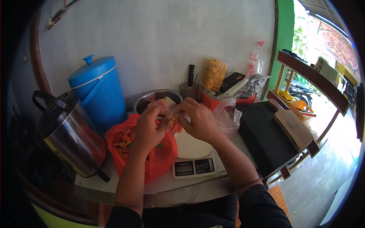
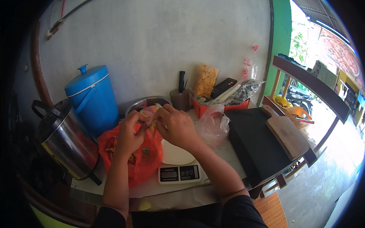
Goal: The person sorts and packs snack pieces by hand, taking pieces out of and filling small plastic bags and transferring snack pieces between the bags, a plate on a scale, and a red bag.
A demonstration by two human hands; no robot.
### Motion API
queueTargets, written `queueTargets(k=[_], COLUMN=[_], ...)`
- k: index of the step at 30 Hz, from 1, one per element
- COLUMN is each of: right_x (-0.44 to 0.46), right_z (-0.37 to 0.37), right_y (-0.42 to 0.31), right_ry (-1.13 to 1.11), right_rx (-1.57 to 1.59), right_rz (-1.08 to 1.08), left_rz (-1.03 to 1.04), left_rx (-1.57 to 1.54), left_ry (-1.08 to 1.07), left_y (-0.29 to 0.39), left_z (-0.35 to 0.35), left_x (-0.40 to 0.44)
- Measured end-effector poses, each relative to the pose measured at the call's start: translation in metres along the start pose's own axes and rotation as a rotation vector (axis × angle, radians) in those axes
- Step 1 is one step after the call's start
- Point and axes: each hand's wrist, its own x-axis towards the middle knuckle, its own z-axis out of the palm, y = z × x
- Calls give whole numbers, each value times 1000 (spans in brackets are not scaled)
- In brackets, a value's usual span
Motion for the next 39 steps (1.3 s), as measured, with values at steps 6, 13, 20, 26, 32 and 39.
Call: queueTargets(k=[6,13,20,26,32,39], right_x=[-1,1,-2,-13,-42,-85], right_z=[-6,-9,0,-70,-64,1], right_y=[13,57,62,109,186,215], right_ry=[-208,-705,-21,-192,-862,-832], right_rx=[217,609,443,-343,-612,-538], right_rz=[28,520,468,432,682,710], left_rz=[-16,-213,-274,-331,-313,-290], left_rx=[-41,-66,-152,-131,-152,-93], left_ry=[-218,-87,183,243,226,209], left_y=[-12,-11,-22,-21,-23,-16], left_z=[-17,-65,-100,-102,-98,-95], left_x=[1,4,1,1,2,3])
